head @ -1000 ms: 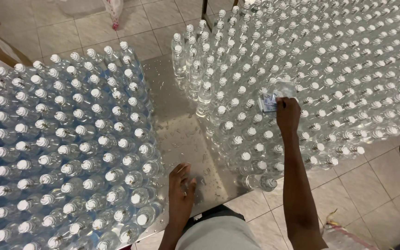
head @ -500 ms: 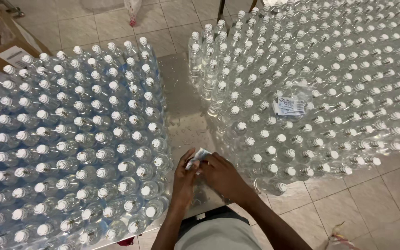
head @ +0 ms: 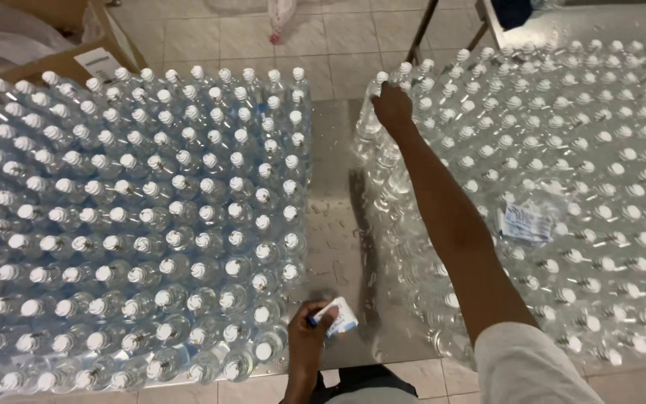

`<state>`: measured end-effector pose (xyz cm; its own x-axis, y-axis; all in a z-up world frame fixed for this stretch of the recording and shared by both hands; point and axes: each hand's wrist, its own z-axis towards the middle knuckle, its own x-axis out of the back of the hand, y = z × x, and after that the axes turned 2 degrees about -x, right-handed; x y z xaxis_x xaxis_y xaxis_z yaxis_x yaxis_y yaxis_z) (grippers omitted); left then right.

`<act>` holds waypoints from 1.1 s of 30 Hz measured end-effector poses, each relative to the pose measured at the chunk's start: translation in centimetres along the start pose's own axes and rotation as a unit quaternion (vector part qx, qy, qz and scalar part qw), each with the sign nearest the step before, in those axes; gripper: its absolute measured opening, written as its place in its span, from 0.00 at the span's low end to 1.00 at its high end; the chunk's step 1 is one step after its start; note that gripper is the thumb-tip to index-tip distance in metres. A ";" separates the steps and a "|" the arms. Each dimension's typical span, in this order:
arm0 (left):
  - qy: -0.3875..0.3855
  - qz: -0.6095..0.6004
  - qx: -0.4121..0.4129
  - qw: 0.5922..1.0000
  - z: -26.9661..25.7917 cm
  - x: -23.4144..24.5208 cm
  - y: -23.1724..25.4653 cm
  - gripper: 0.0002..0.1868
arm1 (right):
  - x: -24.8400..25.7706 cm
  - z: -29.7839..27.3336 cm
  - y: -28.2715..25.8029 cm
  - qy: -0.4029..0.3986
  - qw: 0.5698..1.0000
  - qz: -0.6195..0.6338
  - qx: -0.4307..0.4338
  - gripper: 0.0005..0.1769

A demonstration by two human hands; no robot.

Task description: The person repeatedly picks up water bottles from a large stack, applies a small label to each bottle, and places the labeled bottle into a separate stack. The process is repeated continuously throughout the clip.

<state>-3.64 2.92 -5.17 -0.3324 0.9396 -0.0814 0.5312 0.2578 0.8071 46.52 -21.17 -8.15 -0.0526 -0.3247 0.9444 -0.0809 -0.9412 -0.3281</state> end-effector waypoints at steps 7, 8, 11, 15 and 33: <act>-0.005 -0.013 0.046 0.999 -0.2 0.6 -0.5 0.12 | -1.8 -4.3 -1.3 -0.006 0.998 0.066 0.011 0.13; -0.012 -0.024 0.045 0.999 0.1 0.4 -0.7 0.10 | -1.9 -6.4 -1.4 0.025 0.995 0.088 0.036 0.16; -0.024 -0.047 0.054 0.997 0.4 -0.2 1.1 0.11 | 0.2 -15.7 -3.2 0.045 0.990 0.134 0.027 0.18; -0.042 -0.069 0.075 0.994 0.2 -0.9 3.7 0.11 | 1.4 -29.6 -3.2 -0.003 0.985 0.173 -0.020 0.15; -0.082 -0.245 0.029 0.966 0.9 -2.5 6.0 0.14 | -5.4 -52.1 -0.7 0.027 0.898 0.440 -0.020 0.46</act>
<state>1.07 2.34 -0.71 -0.4292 0.7230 -0.5413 0.3849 0.6886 0.6146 -5.05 -13.92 -14.20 -0.1613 -0.9343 0.3178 -0.0205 -0.3187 -0.9476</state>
